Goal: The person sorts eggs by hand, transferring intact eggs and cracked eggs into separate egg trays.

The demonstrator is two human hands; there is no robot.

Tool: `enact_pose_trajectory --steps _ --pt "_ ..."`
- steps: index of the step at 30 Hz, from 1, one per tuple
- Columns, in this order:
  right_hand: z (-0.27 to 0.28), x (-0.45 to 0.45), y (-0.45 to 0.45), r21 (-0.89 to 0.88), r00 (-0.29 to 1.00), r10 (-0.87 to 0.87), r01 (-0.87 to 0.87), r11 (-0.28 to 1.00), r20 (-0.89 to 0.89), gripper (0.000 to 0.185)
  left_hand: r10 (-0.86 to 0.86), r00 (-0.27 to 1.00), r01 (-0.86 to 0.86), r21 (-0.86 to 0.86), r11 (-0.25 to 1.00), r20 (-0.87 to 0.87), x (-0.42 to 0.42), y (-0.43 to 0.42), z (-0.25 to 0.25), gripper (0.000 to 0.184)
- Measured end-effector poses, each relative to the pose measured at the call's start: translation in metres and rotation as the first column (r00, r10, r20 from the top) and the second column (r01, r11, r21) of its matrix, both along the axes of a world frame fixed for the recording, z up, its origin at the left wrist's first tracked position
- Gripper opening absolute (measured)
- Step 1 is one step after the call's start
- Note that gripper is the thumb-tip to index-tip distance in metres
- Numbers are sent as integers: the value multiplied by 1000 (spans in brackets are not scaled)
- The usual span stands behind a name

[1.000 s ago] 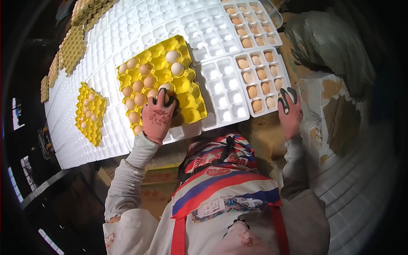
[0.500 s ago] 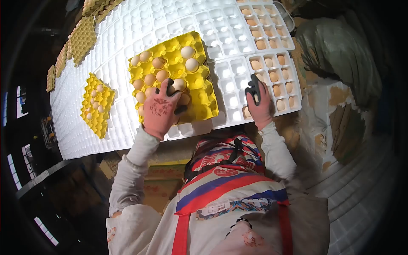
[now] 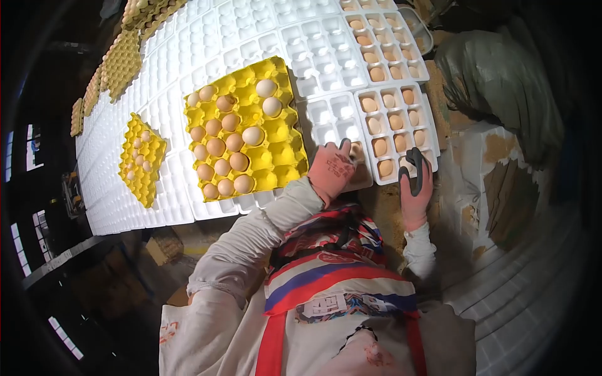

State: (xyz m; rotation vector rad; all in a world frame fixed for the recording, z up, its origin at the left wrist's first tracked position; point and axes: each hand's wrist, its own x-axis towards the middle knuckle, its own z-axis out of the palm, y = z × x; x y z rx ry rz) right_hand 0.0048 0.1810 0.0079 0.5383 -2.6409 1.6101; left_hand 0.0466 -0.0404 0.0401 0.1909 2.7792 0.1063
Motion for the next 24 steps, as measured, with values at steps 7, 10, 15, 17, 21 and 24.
enact_pose_trajectory --steps 7,10,15,17,21,24 --pt "-16 11 -1 -24 1000 -12 12 1000 -1 48 489 785 -472 143 870 -381 -40 -7 -69 47" --pt "-3 -5 -31 -48 999 50 -50 998 -13 44 379 773 -123 466 876 -509 -4 -19 3 46" --pt "57 -20 -162 9 844 531 -532 847 -75 36 844 199 -829 374 416 -497 104 -154 38 59" --pt "84 -9 -231 280 664 727 -674 684 -177 40 953 15 -907 397 139 -302 134 -206 32 62" --pt "58 9 -293 766 509 854 -508 395 -103 55 974 225 -953 212 218 6 133 -250 28 64" --pt "69 5 -289 706 545 832 -551 445 -99 49 907 421 -874 255 413 -24 142 -257 26 62"
